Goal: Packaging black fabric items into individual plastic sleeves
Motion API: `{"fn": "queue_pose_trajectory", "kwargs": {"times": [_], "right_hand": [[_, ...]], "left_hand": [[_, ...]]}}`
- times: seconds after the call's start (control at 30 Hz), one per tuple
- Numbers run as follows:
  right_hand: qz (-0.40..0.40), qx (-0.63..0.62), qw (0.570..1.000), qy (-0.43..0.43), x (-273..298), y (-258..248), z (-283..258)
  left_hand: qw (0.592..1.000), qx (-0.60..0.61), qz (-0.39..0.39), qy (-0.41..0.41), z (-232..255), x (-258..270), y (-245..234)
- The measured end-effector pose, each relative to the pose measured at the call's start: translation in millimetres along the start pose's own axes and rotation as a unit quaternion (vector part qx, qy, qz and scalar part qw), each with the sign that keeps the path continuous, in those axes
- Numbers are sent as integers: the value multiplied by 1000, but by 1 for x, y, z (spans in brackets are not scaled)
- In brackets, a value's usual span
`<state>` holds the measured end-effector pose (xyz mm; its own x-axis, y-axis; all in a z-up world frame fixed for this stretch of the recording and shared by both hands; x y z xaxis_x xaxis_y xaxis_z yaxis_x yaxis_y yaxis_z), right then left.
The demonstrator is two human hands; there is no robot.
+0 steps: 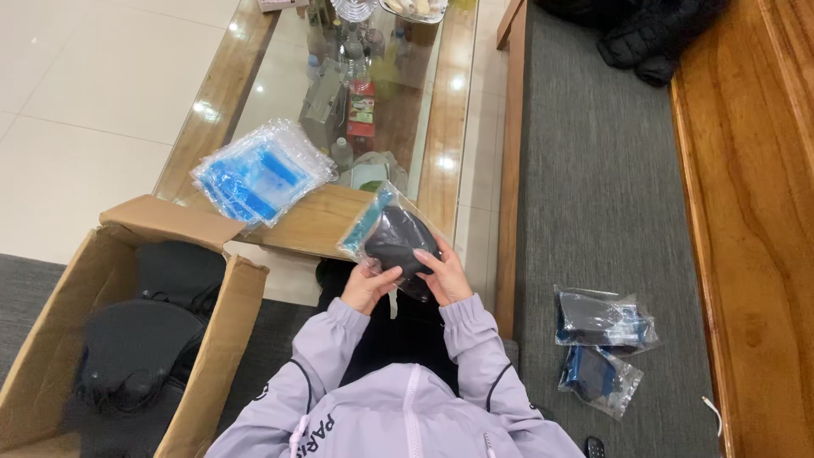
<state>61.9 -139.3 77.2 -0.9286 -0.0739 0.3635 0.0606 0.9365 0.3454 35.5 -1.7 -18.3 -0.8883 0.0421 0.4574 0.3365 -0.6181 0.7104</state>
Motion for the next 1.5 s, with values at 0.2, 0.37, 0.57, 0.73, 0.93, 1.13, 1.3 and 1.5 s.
{"fn": "queue_pose_trajectory", "kwargs": {"times": [0.2,0.37,0.57,0.73,0.93,1.13,1.3,1.5], "right_hand": [[-13,-37,999,14,-10,-14,16],[-25,23,999,13,-7,-35,5],[-62,137,988,23,1,-4,16],[-109,225,967,-44,-11,-15,29],[151,335,888,-275,6,-25,-17],[29,225,971,-81,-12,-22,39],[-18,110,986,-123,-27,-24,58],[-28,299,924,-236,-34,-26,7]], "left_hand": [[996,-49,-74,-21,-32,-11,-30],[995,-49,-87,31,61,5,-40],[993,-58,-105,21,40,-5,-34],[999,6,-46,-21,11,-15,-49],[989,130,56,-35,52,21,-8],[973,225,53,-26,47,15,-2],[993,7,-80,92,63,0,-6],[849,-405,-193,281,95,-44,-5]]}}
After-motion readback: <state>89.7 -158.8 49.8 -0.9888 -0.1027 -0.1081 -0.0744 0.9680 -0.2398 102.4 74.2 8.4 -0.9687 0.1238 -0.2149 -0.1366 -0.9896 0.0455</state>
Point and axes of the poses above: each hand's wrist, its own x-axis away from the middle knuckle, its own y-axis out of the palm, z = x × y, the point moved 4 cm from there along -x, towards the middle knuckle, and after that the axes turned 6 degrees about x, right-handed, at the moved point
